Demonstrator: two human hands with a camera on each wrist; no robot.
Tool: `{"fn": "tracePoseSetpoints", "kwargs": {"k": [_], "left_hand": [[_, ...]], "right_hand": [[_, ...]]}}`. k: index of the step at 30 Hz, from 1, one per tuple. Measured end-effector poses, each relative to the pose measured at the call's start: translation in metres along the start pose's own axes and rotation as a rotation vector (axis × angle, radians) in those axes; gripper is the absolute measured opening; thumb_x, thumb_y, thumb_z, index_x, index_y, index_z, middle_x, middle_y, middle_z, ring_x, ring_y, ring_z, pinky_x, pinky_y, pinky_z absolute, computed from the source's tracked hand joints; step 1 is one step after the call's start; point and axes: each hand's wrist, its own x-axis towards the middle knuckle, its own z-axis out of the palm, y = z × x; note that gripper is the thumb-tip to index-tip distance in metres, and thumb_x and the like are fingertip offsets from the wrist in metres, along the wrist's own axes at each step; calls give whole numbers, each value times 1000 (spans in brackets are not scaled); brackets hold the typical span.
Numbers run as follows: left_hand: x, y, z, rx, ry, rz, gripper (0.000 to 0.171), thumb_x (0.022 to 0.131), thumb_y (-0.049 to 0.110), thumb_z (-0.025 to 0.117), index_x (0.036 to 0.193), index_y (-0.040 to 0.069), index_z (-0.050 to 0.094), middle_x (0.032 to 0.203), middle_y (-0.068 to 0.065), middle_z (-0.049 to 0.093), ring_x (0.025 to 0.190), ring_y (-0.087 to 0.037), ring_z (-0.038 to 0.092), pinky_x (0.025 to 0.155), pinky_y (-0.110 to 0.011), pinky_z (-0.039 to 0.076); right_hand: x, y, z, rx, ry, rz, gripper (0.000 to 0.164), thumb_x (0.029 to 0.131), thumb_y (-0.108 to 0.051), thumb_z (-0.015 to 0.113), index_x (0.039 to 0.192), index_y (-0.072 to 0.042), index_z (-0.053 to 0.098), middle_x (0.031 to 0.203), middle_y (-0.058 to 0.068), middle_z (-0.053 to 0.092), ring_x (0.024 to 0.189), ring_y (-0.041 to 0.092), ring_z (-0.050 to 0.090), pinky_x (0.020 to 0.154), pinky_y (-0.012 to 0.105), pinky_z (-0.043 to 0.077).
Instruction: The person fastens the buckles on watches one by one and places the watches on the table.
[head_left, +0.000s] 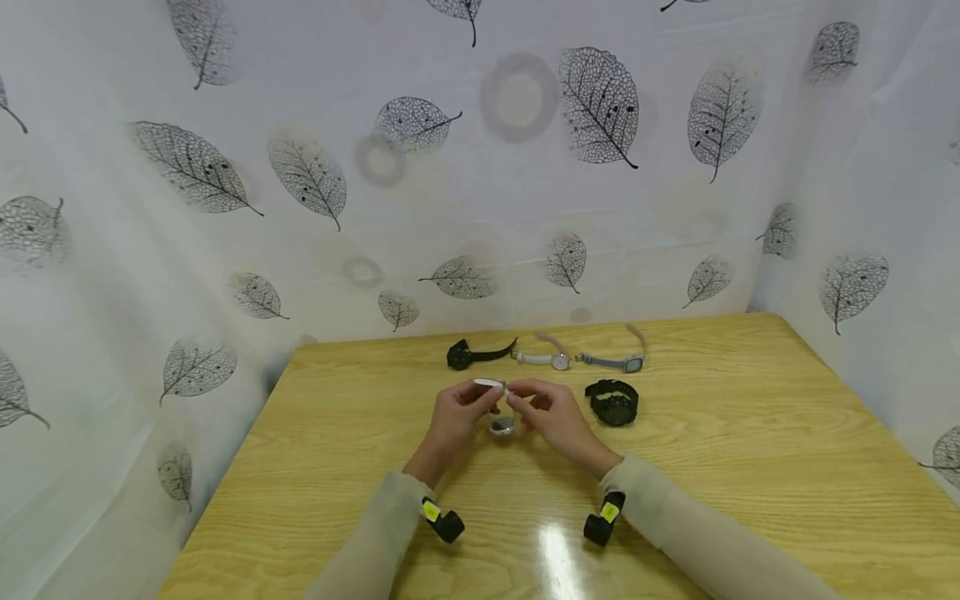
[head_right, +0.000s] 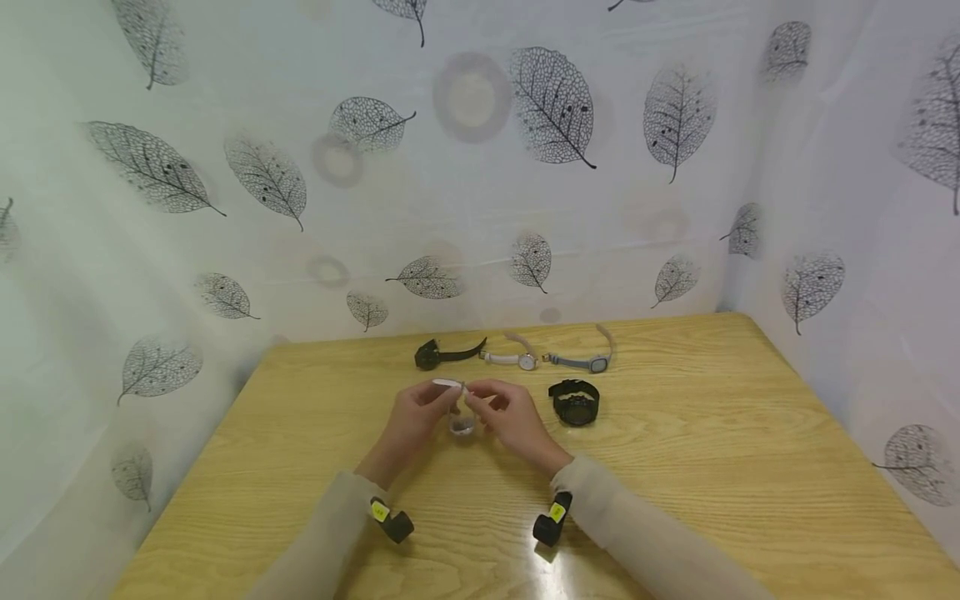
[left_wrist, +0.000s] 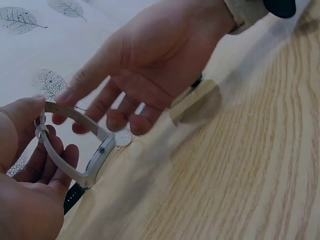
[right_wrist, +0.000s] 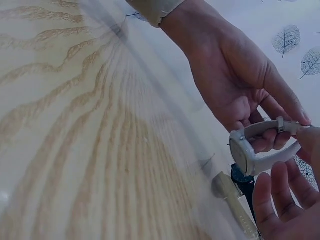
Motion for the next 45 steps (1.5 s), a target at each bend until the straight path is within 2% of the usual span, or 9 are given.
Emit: {"fn": "tracePoseSetpoints", "kwargs": {"k": [5, 11, 15, 19, 23, 27, 36, 41, 45], "left_hand": [[1, 1, -1, -19, 28, 12, 29, 97, 26, 74, 112, 1, 75, 108, -24, 69, 88, -24, 65, 86, -34, 57], [1, 1, -6, -68, 51, 4, 26, 97, 21, 75, 110, -2, 75, 104, -28, 68, 82, -21, 64, 81, -32, 58], [0, 1, -7, -90, 32, 12, 26, 96, 19, 75, 110, -3, 74, 105, -27, 68, 83, -21, 64, 80, -31, 58], [-1, 0, -7, -83, 4, 11, 24, 96, 17, 76, 109, -3, 74, 104, -23, 70, 86, -24, 63, 80, -31, 57], [-1, -1, -6, -32, -10, 11, 24, 96, 17, 76, 108, -4, 74, 101, -15, 72, 90, -30, 64, 81, -31, 57], [-2, -1, -5, -8, -19, 16, 24, 96, 18, 76, 108, -4, 74, 99, -10, 73, 89, -28, 64, 81, -31, 57], [-3, -1, -3, 22, -4, 32, 25, 96, 17, 75, 107, -5, 74, 98, -12, 73, 85, -23, 64, 79, -29, 56], [-5, 4, 3, 43, 41, 52, 25, 95, 20, 78, 107, -2, 75, 101, -11, 74, 90, -27, 66, 81, -30, 58], [-4, 8, 6, 47, 67, 63, 27, 92, 24, 81, 105, 0, 77, 99, -12, 75, 94, -38, 68, 80, -33, 59]], "right_hand": [[-1, 5, 1, 28, -35, 18, 34, 102, -22, 68, 131, -4, 67, 119, 16, 70, 83, 36, 71, 69, 43, 63], [-3, 3, 1, 46, 15, 4, 27, 102, -23, 68, 125, -10, 71, 112, 14, 72, 75, 39, 67, 63, 41, 61], [-4, 1, 2, 44, 17, -14, 25, 102, -24, 68, 123, -12, 72, 111, 16, 72, 72, 43, 64, 60, 40, 60], [-4, 1, 3, 30, 15, -17, 25, 102, -25, 67, 123, -12, 73, 113, 18, 71, 71, 44, 63, 59, 38, 58], [-5, 1, 4, 16, 18, -21, 26, 103, -25, 67, 124, -11, 73, 114, 20, 71, 73, 46, 62, 60, 40, 58], [-5, 0, 4, 19, 18, -18, 26, 103, -23, 66, 125, -10, 73, 115, 20, 71, 75, 48, 62, 60, 41, 58], [-4, 4, 5, 17, 22, -43, 25, 102, -23, 67, 123, -10, 74, 111, 16, 72, 72, 45, 63, 59, 39, 57], [-2, 2, 1, 19, -28, -40, 27, 104, -23, 65, 126, -10, 71, 113, 18, 72, 73, 44, 63, 61, 39, 58], [1, 0, -7, -28, -53, -48, 31, 105, -21, 63, 134, -10, 66, 116, 17, 71, 79, 41, 67, 66, 43, 61]]}}
